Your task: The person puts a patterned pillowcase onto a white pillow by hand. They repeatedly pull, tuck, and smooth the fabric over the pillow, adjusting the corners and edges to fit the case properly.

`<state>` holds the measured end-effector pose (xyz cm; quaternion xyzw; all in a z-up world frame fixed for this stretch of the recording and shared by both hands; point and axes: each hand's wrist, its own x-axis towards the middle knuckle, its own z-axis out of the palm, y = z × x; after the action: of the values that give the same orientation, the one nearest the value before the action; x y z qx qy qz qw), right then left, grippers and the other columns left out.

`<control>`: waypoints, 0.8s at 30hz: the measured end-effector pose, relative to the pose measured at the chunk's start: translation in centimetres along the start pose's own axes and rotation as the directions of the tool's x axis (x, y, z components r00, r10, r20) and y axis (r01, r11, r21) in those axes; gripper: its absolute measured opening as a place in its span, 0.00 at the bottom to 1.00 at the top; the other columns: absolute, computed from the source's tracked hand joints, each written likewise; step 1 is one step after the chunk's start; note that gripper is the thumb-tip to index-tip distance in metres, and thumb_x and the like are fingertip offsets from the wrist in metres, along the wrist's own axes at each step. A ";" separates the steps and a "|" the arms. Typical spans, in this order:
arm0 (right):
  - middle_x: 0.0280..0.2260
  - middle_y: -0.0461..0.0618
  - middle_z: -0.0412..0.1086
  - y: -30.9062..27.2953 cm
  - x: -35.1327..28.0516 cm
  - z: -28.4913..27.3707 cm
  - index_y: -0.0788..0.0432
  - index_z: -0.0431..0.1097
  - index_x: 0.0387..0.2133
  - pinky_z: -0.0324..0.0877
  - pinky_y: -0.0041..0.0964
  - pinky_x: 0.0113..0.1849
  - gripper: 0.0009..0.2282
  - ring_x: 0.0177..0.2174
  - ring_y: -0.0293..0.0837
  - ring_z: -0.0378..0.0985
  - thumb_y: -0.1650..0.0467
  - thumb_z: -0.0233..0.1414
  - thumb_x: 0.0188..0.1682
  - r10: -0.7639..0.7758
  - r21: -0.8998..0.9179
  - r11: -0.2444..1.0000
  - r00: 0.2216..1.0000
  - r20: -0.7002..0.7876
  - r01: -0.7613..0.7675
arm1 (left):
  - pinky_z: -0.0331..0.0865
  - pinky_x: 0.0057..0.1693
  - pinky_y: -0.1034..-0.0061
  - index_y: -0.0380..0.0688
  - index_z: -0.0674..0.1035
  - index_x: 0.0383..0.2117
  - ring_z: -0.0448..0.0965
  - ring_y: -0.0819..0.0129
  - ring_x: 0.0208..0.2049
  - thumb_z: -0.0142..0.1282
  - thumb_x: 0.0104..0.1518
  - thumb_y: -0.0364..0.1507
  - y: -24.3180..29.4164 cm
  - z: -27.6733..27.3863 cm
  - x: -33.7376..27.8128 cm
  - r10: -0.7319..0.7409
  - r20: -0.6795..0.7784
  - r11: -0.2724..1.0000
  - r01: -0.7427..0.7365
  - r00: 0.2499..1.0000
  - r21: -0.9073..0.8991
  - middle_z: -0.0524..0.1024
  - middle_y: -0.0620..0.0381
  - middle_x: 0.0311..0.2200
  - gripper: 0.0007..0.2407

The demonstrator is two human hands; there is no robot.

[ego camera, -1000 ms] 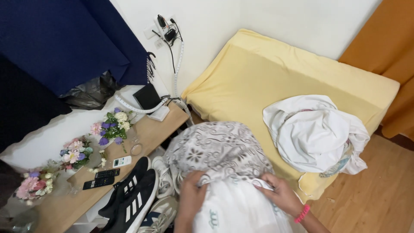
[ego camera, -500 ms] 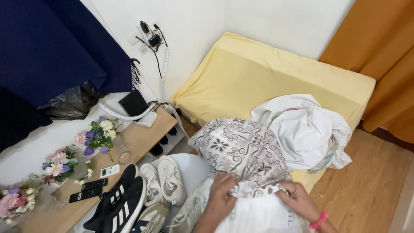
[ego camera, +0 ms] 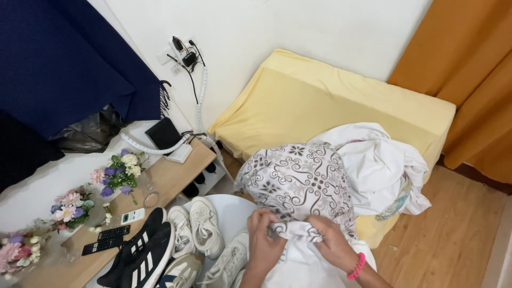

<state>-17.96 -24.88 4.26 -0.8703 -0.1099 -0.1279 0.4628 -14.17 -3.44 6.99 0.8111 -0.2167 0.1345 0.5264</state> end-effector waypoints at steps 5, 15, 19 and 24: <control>0.30 0.59 0.74 -3.1 0.9 -0.8 0.63 0.70 0.34 0.72 0.43 0.40 0.17 0.36 0.58 0.79 0.83 0.49 0.29 0.058 0.210 0.975 0.996 0.061 -0.069 | 0.62 0.61 0.60 0.52 0.56 0.65 0.63 0.47 0.61 0.81 0.33 0.34 0.2 -1.7 -1.1 -0.434 0.222 0.899 0.435 0.873 0.045 0.61 0.39 0.61 0.49; 0.28 0.60 0.72 -5.1 -0.2 -1.8 0.64 0.72 0.32 0.69 0.49 0.37 0.14 0.34 0.61 0.76 0.79 0.55 0.29 -0.227 0.033 0.974 0.969 0.094 0.225 | 0.67 0.37 0.73 0.38 0.80 0.29 0.72 0.71 0.28 0.63 0.46 0.24 -3.2 4.4 2.8 -0.328 0.296 0.917 0.378 0.897 -0.131 0.77 0.55 0.23 0.06; 0.27 0.59 0.70 -4.5 -0.5 -3.6 0.65 0.71 0.33 0.67 0.49 0.36 0.15 0.33 0.60 0.74 0.77 0.56 0.29 -0.215 -0.071 0.974 0.977 0.011 0.215 | 0.59 0.37 0.80 0.43 0.69 0.24 0.62 0.79 0.28 0.57 0.44 0.20 -2.5 7.1 5.7 -0.078 0.102 0.923 0.111 0.992 -0.368 0.64 0.67 0.22 0.08; 0.29 0.59 0.68 -4.0 0.1 -5.8 0.64 0.67 0.29 0.67 0.49 0.38 0.11 0.35 0.60 0.72 0.75 0.58 0.32 -0.186 -0.206 0.964 0.979 -0.081 0.166 | 0.49 0.33 0.78 0.46 0.53 0.20 0.52 0.78 0.26 0.57 0.40 0.19 -0.3 9.5 10.1 0.103 -0.069 0.918 -0.121 0.992 -0.378 0.50 0.69 0.21 0.19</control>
<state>-19.81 -27.53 10.51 -0.8913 -0.1505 -0.2221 0.3655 -5.29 -14.15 7.36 0.6761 -0.2720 0.1392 0.6705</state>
